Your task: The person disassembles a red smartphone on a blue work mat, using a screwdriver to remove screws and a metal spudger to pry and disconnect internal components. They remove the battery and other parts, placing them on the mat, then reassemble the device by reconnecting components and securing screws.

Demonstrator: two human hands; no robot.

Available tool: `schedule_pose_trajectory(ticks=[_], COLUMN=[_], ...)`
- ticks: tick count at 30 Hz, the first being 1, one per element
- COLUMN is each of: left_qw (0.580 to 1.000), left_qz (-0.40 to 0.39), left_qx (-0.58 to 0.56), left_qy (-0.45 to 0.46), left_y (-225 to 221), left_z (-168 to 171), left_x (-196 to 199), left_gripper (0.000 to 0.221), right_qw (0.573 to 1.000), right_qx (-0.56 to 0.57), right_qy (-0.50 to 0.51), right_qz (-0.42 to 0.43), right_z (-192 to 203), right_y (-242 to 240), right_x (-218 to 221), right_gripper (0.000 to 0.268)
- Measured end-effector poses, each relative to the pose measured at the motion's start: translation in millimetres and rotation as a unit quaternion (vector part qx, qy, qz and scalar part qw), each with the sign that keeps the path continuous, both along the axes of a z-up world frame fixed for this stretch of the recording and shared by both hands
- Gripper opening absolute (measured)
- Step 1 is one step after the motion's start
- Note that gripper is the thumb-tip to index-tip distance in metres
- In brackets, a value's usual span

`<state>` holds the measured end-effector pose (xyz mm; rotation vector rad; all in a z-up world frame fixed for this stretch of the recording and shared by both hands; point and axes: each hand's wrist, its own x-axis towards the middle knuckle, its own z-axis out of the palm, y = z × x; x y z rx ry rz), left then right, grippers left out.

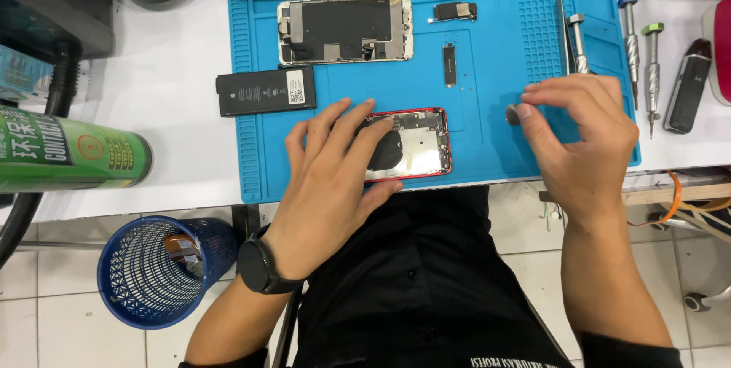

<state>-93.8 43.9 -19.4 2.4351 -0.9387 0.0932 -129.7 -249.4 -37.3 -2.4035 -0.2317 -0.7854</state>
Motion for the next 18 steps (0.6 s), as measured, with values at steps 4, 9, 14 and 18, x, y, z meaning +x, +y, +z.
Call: schedule_pose_trajectory(ticks=[4, 9, 14, 18], left_qw=[1.0, 1.0, 1.0, 1.0], left_qz=[0.005, 0.019, 0.026, 0.025], left_qx=[0.0, 0.009, -0.006, -0.005], left_qy=[-0.005, 0.008, -0.006, -0.007], left_y=[-5.6, -7.0, -5.5, -5.4], left_z=[-1.3, -2.8, -8.0, -8.3], left_x=[4.4, 1.5, 1.0, 1.7], left_gripper=[0.068, 0.07, 0.067, 0.068], right_qw=[0.995, 0.975, 0.942, 0.929], right_qx=[-0.07, -0.155, -0.259, -0.304], right_qy=[0.036, 0.113, 0.183, 0.177], right_qz=[0.057, 0.113, 0.106, 0.116], right_z=[17.6, 22.0, 23.6, 23.7], right_y=[1.4, 1.6, 13.3, 15.6], right_x=[19.7, 57.3, 82.4, 89.7], right_gripper=[0.007, 0.022, 0.045, 0.048])
